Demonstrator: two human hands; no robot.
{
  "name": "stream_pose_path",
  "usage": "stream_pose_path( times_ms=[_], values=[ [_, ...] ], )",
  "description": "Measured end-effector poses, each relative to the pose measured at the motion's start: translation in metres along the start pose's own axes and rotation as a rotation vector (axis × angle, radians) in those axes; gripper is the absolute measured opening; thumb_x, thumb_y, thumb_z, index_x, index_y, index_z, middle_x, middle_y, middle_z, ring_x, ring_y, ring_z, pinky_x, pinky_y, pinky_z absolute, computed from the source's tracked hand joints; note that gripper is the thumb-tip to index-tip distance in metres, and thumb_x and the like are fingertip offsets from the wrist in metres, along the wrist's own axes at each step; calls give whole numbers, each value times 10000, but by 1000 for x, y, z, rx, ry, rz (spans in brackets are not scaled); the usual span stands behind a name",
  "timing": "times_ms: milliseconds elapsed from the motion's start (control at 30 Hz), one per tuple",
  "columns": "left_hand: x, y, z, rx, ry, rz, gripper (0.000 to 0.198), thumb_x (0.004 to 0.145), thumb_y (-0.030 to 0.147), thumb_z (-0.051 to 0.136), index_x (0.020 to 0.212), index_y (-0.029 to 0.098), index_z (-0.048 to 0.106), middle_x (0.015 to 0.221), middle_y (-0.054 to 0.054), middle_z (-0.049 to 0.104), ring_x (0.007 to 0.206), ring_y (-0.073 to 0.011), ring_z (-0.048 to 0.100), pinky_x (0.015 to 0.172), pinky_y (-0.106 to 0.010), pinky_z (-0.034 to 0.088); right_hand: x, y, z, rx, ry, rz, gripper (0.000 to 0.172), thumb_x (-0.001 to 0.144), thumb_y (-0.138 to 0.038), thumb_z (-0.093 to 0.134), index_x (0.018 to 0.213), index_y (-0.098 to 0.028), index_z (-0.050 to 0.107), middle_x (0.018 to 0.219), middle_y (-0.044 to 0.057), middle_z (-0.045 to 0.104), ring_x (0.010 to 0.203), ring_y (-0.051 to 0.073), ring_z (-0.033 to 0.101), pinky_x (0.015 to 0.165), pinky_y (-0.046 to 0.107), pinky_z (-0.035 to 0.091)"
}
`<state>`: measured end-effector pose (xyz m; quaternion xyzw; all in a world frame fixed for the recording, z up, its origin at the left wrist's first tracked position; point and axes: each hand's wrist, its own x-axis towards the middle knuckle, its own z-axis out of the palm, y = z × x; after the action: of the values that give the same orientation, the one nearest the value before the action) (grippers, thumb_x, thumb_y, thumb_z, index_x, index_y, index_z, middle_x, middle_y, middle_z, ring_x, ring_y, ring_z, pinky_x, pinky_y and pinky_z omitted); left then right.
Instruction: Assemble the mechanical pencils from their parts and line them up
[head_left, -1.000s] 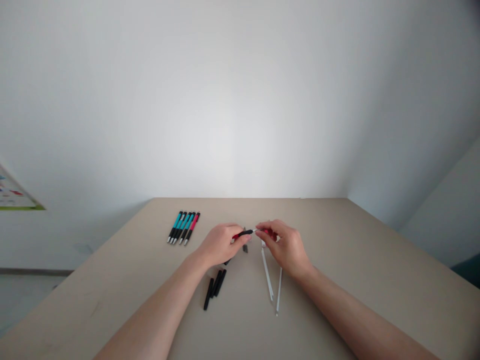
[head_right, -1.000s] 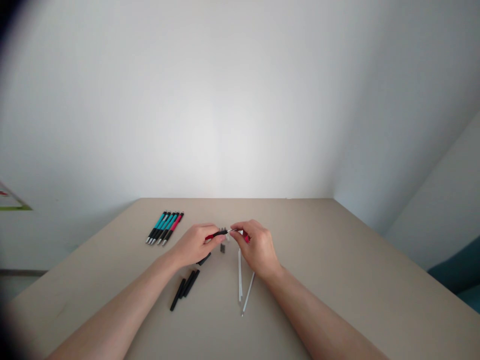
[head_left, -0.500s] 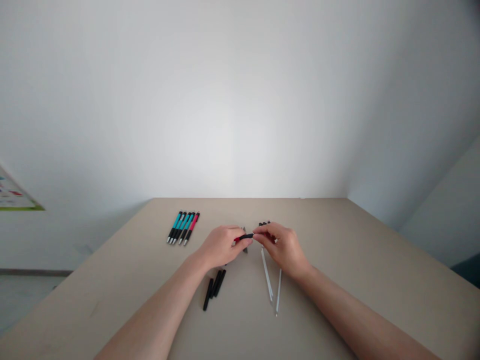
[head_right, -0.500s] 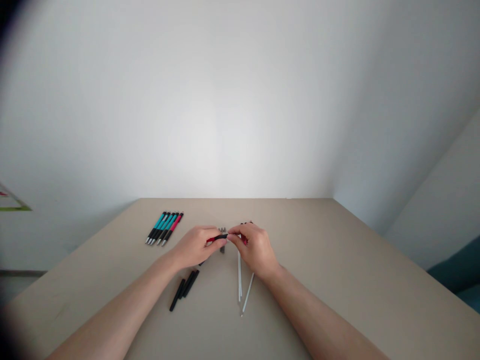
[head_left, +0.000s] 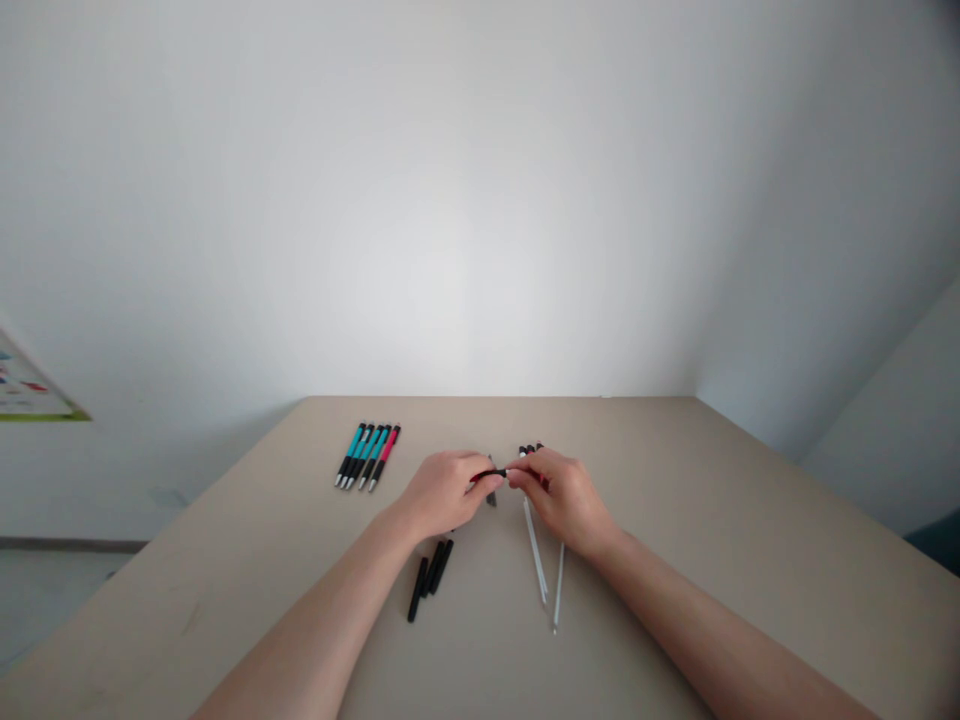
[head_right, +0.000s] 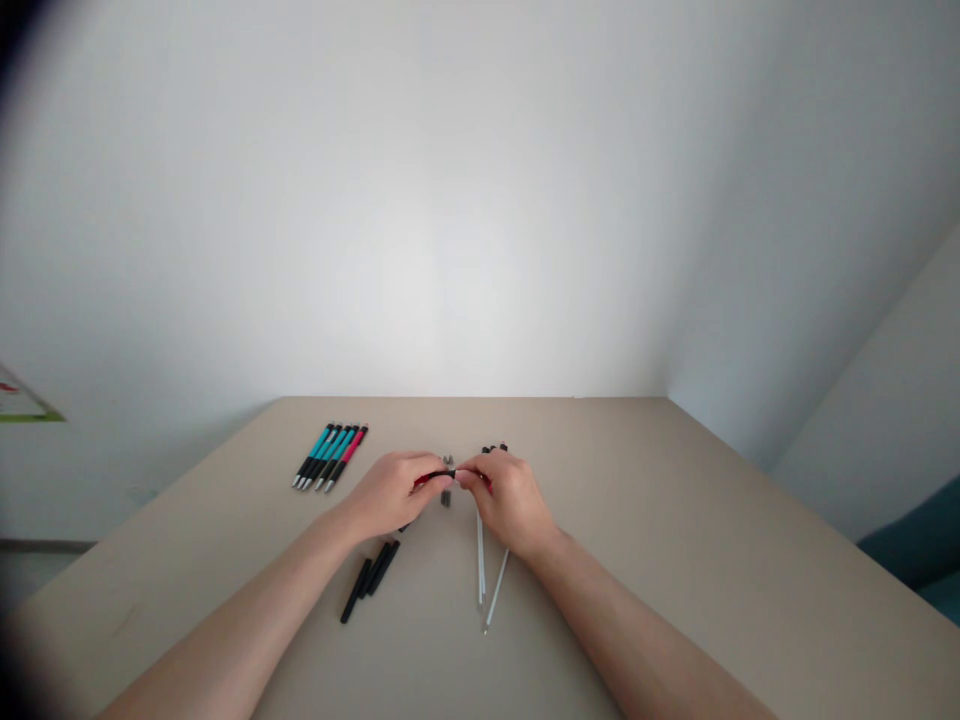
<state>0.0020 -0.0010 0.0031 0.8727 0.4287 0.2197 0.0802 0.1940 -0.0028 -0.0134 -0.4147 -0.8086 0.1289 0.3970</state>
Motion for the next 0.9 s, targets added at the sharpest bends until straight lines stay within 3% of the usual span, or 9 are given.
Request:
stream_pose_path(
  times_ms=[100,167,367,567,733,900],
  values=[
    [0,2,-1,-62,35,22,167,894,306,479,989,242,600,929,1,674,810,-144,601,711,-226,412,0,0,0,-15,-45,-1,291,907,-269,473,682,-188,638,637,19,640,612,145,576,610,250,404],
    [0,3,-1,-56,24,39,153,894,289,480,987,253,597,930,9,673,822,-143,603,721,-227,415,0,0,1,-24,-78,18,333,917,-261,445,640,-183,613,614,14,630,597,139,575,601,243,395],
    [0,2,-1,-38,28,11,172,914,281,437,969,237,594,900,0,673,804,-145,608,715,-232,421,-1,-4,0,-25,-93,55,118,853,-199,522,880,-177,634,713,12,654,612,136,566,580,233,387],
    [-1,4,-3,-72,14,57,174,909,259,450,998,255,599,938,10,675,822,-136,607,731,-223,422,0,-2,-1,-53,-100,7,311,905,-238,451,634,-176,591,611,14,609,599,137,550,588,241,377],
    [-1,3,-1,-43,8,42,180,914,255,432,978,255,600,919,6,673,802,-141,607,715,-230,423,0,-2,0,-29,-66,31,125,874,-234,506,837,-180,612,732,25,637,678,153,561,624,251,398],
    [-1,4,-1,-98,19,-26,133,880,305,502,972,249,581,881,10,685,788,-147,616,696,-233,428,0,0,2,-67,-41,-1,282,906,-275,464,669,-180,582,638,26,590,630,150,524,591,256,372]
  ],
)
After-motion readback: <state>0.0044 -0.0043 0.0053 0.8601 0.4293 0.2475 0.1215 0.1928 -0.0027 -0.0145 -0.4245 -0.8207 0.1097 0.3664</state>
